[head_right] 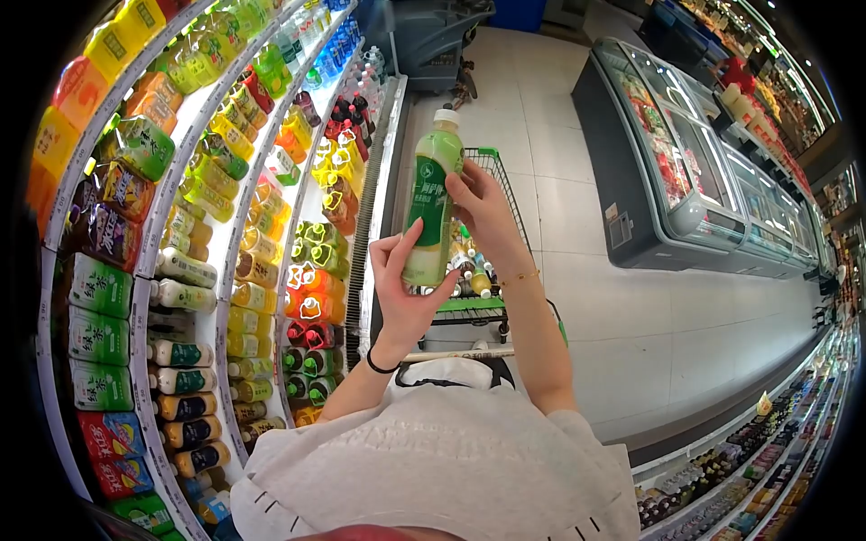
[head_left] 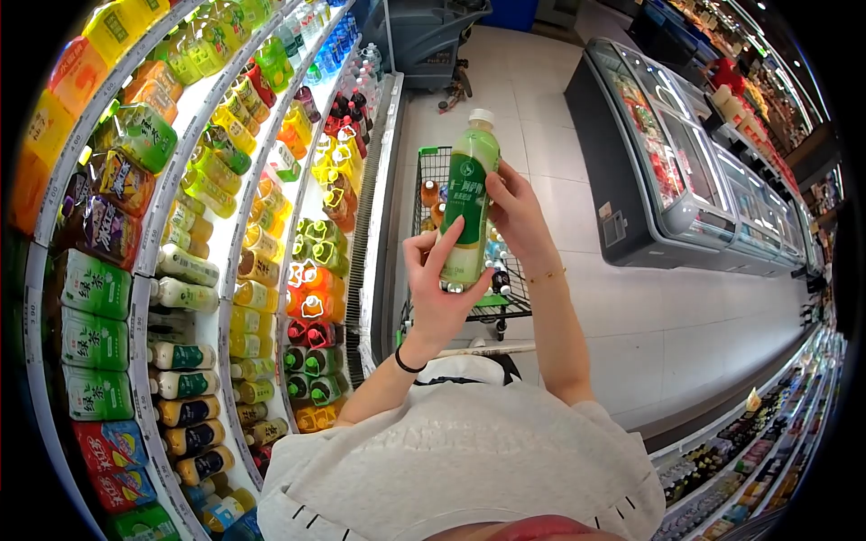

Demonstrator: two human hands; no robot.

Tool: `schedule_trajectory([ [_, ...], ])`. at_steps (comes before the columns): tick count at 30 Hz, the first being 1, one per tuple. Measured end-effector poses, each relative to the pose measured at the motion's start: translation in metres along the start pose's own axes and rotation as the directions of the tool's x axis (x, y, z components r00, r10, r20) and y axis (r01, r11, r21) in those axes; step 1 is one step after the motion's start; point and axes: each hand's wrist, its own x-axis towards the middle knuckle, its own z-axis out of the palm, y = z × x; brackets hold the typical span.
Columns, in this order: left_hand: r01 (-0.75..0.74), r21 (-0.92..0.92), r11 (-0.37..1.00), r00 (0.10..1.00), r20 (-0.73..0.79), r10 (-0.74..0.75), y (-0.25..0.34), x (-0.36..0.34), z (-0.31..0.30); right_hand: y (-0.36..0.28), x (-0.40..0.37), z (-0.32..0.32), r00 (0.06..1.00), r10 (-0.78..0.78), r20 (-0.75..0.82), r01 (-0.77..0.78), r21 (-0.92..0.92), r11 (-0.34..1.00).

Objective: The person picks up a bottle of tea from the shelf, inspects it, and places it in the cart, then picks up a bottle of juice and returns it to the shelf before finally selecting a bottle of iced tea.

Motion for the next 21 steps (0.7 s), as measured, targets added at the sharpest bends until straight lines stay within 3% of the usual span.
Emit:
schedule_trajectory([
  [2,-0.077,0.168,0.983,0.996,-0.027,0.083,0.002,0.001,-0.002,-0.005,-0.002,0.007,1.000,-0.027,0.013,0.026,0.026,0.999],
  [8,-0.096,0.154,0.983,0.978,-0.171,0.122,-0.003,0.003,0.005,-0.009,-0.002,0.011,0.992,-0.017,0.127,-0.001,0.143,0.990],
  [12,-0.145,0.249,0.958,0.975,-0.127,0.181,-0.009,0.000,0.005,-0.006,-0.002,0.015,0.998,-0.030,0.061,0.026,0.070,0.997],
  [14,-0.049,-0.114,0.992,0.985,-0.173,0.029,-0.016,-0.005,0.009,-0.004,-0.001,0.008,0.993,0.072,0.099,-0.091,0.209,0.974],
  [15,-0.049,-0.113,0.992,0.985,-0.173,0.029,-0.015,-0.007,0.010,-0.004,-0.002,0.008,0.993,0.072,0.099,-0.091,0.210,0.974],
  [17,0.077,-0.402,0.912,0.989,-0.087,-0.122,-0.012,-0.014,0.010,-0.003,-0.004,0.010,0.991,0.056,0.122,-0.090,0.295,0.951],
  [18,0.078,-0.401,0.913,0.989,-0.085,-0.122,-0.011,-0.016,0.012,-0.005,-0.006,0.010,0.991,0.055,0.121,-0.090,0.297,0.951],
  [20,0.135,-0.649,0.749,0.981,-0.019,-0.193,-0.007,-0.019,0.014,-0.010,-0.009,0.014,0.989,0.048,0.142,-0.091,0.321,0.943],
  [21,0.139,-0.646,0.751,0.980,-0.019,-0.198,-0.008,-0.022,0.014,-0.006,-0.009,0.014,0.988,0.052,0.142,-0.096,0.324,0.941],
])
